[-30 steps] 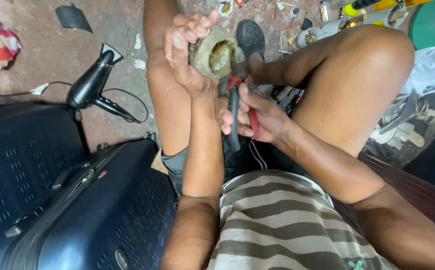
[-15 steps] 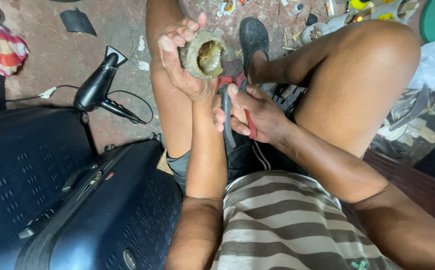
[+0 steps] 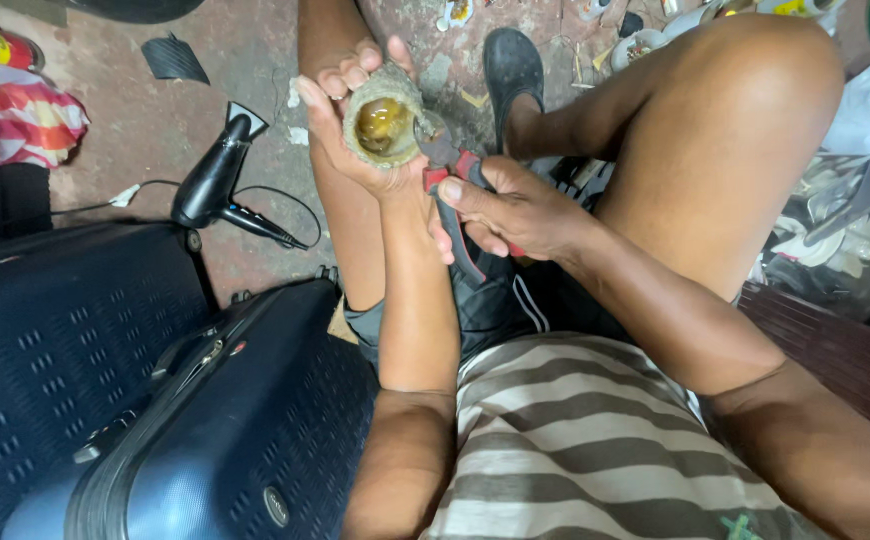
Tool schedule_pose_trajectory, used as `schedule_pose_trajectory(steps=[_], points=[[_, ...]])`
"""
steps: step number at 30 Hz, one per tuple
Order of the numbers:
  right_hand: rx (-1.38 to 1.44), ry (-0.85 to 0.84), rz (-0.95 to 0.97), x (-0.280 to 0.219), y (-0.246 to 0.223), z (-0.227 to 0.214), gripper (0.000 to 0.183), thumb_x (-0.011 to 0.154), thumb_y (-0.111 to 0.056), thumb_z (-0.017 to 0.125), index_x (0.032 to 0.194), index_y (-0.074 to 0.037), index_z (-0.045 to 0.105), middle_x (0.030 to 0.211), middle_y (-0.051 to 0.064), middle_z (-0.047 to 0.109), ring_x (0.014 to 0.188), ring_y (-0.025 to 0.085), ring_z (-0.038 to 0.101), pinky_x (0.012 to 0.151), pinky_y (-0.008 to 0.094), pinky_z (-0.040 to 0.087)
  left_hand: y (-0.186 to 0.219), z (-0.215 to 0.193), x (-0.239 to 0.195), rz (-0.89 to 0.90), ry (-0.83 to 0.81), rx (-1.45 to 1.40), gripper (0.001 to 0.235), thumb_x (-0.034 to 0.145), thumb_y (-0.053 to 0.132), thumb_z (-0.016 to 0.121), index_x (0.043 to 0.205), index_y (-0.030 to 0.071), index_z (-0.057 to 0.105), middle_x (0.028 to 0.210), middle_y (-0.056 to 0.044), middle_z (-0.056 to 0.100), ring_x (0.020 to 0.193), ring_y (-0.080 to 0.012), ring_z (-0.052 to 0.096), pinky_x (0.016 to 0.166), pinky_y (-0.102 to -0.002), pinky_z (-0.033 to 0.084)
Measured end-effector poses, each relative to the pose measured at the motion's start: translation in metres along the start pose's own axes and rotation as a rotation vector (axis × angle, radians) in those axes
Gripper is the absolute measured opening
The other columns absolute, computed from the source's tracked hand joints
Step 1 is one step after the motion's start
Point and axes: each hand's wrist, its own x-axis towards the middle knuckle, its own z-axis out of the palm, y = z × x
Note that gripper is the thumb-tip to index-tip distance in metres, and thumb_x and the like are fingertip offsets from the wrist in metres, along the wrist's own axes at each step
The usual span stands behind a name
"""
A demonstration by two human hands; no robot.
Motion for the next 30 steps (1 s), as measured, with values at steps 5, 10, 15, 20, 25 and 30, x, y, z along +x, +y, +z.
schedule_pose_trajectory(steps=[5, 10, 15, 20, 25, 30], points=[[-0.023, 0.108, 0.097, 0.0, -0.006, -0.003, 0.039, 0.104, -0.04, 0.05, 0.099, -0.003, 0.061, 0.077, 0.009, 0.07, 0.04, 0.003, 0.041, 0.035, 0.019, 0.029, -0.003, 0.0, 0.003, 0.102, -0.019, 0.167, 0.032, 0.112, 0.034, 0.052, 0.095, 0.007, 0.057, 0.094, -0.007, 0.059, 0.104, -0.0241, 0.056, 0.107, -0.049, 0.049], [-0.233, 0.184, -0.011, -0.003, -0.014, 0.003, 0.044, 0.108, -0.04, 0.051, 0.087, -0.005, 0.066, 0.068, 0.004, 0.065, 0.051, 0.004, 0.052, 0.046, 0.023, 0.042, -0.003, 0.004, 0.003, 0.194, -0.038, 0.306, 0.033, 0.112, 0.034, 0.054, 0.095, 0.005, 0.055, 0.094, -0.008, 0.056, 0.103, -0.0253, 0.055, 0.105, -0.049, 0.05], [-0.465, 0.288, -0.037, -0.002, -0.017, 0.008, 0.041, 0.106, -0.038, 0.054, 0.081, -0.007, 0.064, 0.064, 0.001, 0.064, 0.051, 0.009, 0.056, 0.05, 0.027, 0.046, 0.005, 0.005, 0.003, 0.269, -0.051, 0.453, 0.035, 0.112, 0.032, 0.055, 0.091, 0.004, 0.055, 0.088, -0.01, 0.055, 0.102, -0.0269, 0.055, 0.1, -0.048, 0.05], [-0.693, 0.338, -0.225, 0.004, -0.014, 0.001, 0.034, 0.108, -0.034, 0.059, 0.088, -0.007, 0.064, 0.07, 0.002, 0.068, 0.065, 0.017, 0.065, 0.063, 0.034, 0.052, -0.001, 0.005, 0.007, 0.234, 0.053, 0.355, 0.034, 0.112, 0.033, 0.053, 0.095, 0.005, 0.056, 0.093, -0.01, 0.056, 0.1, -0.0264, 0.055, 0.1, -0.047, 0.05], [-1.277, 0.6, -0.337, 0.007, -0.001, 0.0, 0.032, 0.101, -0.035, 0.069, 0.1, -0.003, 0.066, 0.083, 0.016, 0.071, 0.075, 0.039, 0.068, 0.065, 0.049, 0.051, 0.006, -0.004, 0.004, 0.232, 0.044, 0.327, 0.037, 0.113, 0.036, 0.052, 0.094, 0.005, 0.057, 0.093, -0.01, 0.058, 0.099, -0.0258, 0.057, 0.102, -0.048, 0.051], [-1.286, 0.536, -0.416, 0.005, 0.001, -0.001, 0.036, 0.104, -0.036, 0.067, 0.108, -0.001, 0.061, 0.093, 0.018, 0.07, 0.085, 0.039, 0.069, 0.072, 0.048, 0.053, 0.006, -0.02, 0.012, 0.12, 0.011, 0.178, 0.041, 0.111, 0.041, 0.052, 0.093, 0.005, 0.059, 0.093, -0.008, 0.062, 0.099, -0.0249, 0.061, 0.104, -0.048, 0.051]])
